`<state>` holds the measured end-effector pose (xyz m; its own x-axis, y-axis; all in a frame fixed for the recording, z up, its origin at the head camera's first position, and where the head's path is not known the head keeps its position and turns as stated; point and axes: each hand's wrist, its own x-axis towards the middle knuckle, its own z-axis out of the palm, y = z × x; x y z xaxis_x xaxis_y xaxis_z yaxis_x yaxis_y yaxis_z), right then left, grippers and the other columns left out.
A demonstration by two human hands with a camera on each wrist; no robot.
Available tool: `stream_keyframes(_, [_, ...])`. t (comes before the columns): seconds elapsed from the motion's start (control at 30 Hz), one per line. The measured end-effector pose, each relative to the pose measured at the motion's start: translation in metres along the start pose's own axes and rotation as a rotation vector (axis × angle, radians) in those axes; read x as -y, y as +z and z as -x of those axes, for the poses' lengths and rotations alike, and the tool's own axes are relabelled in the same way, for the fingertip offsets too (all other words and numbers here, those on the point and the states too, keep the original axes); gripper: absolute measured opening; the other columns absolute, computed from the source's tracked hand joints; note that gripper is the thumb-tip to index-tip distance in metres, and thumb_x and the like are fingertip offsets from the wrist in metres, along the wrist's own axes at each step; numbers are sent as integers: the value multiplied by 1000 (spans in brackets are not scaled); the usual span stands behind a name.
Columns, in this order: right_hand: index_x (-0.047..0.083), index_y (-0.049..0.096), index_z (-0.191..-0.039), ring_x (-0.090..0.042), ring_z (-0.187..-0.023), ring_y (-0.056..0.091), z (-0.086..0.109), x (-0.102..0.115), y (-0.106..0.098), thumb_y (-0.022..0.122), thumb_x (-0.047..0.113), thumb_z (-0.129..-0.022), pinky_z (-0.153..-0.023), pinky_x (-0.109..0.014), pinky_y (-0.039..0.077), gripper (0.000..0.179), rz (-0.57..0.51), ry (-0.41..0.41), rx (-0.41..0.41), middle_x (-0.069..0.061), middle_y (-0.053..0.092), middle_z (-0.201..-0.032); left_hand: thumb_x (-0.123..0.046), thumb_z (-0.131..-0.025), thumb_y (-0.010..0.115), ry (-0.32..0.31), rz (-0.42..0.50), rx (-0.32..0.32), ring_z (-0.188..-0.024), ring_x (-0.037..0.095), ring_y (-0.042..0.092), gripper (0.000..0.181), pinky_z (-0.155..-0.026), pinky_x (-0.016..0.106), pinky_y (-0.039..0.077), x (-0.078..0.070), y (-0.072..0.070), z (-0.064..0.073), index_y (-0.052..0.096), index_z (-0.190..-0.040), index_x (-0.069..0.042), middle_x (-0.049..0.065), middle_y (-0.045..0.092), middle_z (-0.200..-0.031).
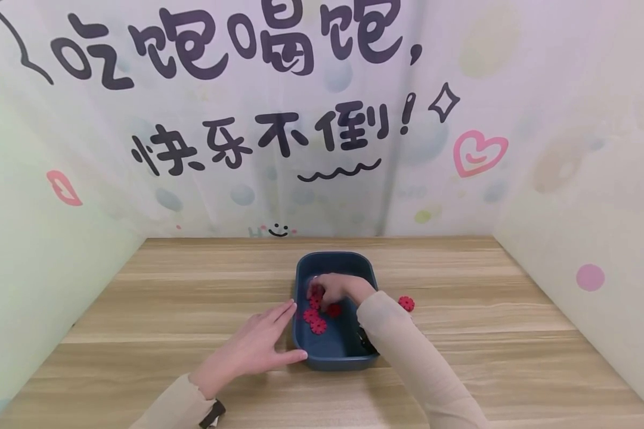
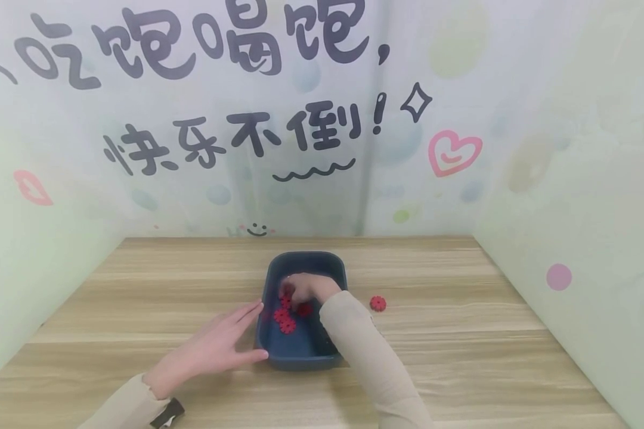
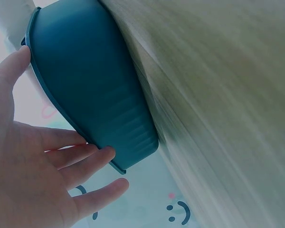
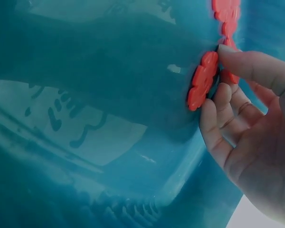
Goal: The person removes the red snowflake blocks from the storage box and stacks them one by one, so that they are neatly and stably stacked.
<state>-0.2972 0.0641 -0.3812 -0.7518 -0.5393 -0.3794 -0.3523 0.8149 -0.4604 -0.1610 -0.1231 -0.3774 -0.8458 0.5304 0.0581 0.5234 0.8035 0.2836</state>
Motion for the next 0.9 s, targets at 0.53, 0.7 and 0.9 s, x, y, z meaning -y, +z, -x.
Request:
stream_keyframes(0.53, [18, 58, -100, -15, -80, 53, 8, 6, -19, 70, 11, -75, -70, -28, 45, 28, -6, -88, -11, 3, 55, -86, -64, -76, 49, -1, 0, -18, -120, 28, 36, 87, -92, 48, 32, -1, 0, 1, 34, -135, -2, 11, 32, -138])
stream_keyframes(0.7, [20, 58, -101, -13, -81, 51, 13, 9, -33, 69, 14, -76, -71, -27, 44, 28, 36, -114, -50, 5, 55, -88, -65, -76, 48, 0, -11, -27, -119, 29, 36, 87, -91, 48, 33, -1, 0, 0, 35, -134, -2, 12, 32, -137])
stream_keyframes(0.9, [17, 57, -102, -16, -84, 49, 23, 9, -50, 69, 13, -76, -73, -30, 42, 30, 16, -141, -98, 1, 54, -90, -66, -76, 46, 18, -20, -41, -118, 29, 38, 88, -90, 48, 34, -1, 0, 0, 36, -133, 0, 13, 33, -136])
